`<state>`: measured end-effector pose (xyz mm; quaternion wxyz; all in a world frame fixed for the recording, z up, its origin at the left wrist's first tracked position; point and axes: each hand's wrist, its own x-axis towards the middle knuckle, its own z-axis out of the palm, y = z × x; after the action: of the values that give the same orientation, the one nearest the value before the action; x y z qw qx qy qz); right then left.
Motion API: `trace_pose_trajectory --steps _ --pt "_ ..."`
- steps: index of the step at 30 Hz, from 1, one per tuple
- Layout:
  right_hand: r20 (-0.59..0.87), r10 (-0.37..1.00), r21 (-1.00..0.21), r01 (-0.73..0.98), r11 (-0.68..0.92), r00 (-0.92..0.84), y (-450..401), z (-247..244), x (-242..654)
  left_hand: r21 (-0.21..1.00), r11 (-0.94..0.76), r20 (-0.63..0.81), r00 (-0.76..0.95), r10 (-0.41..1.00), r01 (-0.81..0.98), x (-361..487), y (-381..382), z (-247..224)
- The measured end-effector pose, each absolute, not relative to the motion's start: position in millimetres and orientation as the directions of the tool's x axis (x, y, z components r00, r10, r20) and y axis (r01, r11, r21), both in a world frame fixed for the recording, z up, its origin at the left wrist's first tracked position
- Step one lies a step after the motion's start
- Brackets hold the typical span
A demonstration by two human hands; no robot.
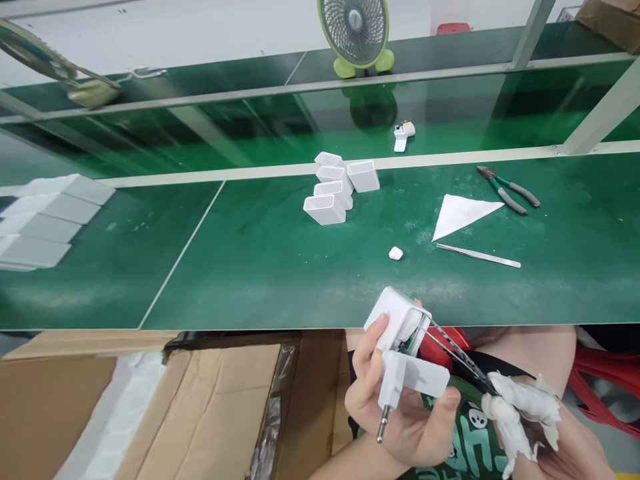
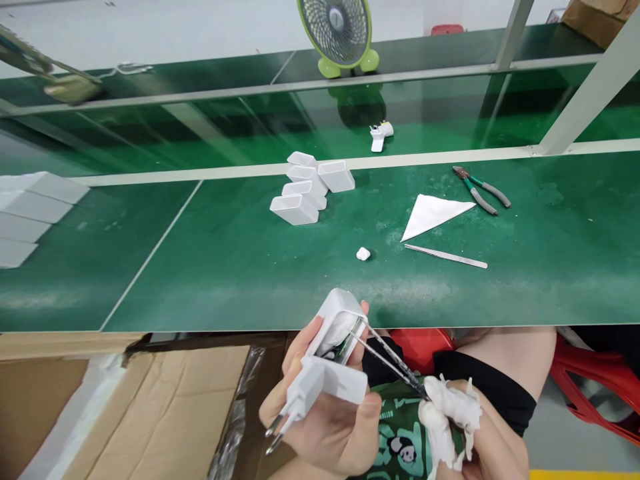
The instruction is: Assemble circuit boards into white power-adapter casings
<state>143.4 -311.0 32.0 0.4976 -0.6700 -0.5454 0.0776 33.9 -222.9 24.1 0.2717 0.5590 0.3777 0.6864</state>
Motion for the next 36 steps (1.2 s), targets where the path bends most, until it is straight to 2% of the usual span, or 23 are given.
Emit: trace_pose_trajectory --steps 15,22,36 --pt "0.446 0.785 -0.778 0.620 0.101 0.431 -307.3 34.2 136.1 0.853 -0.521 0.510 -0.244 0.825 0.023 33.6 -227.4 22.0" --pt "0.444 0.805 -0.752 0.652 0.096 0.394 -309.1 35.8 139.5 0.794 -0.608 0.588 -0.245 0.771 -0.008 35.3 -224.0 20.1" --pt "0.440 0.785 -0.777 0.623 0.090 0.436 -310.5 32.5 138.7 0.789 -0.613 0.578 -0.289 0.763 -0.038 39.1 -222.9 21.7"
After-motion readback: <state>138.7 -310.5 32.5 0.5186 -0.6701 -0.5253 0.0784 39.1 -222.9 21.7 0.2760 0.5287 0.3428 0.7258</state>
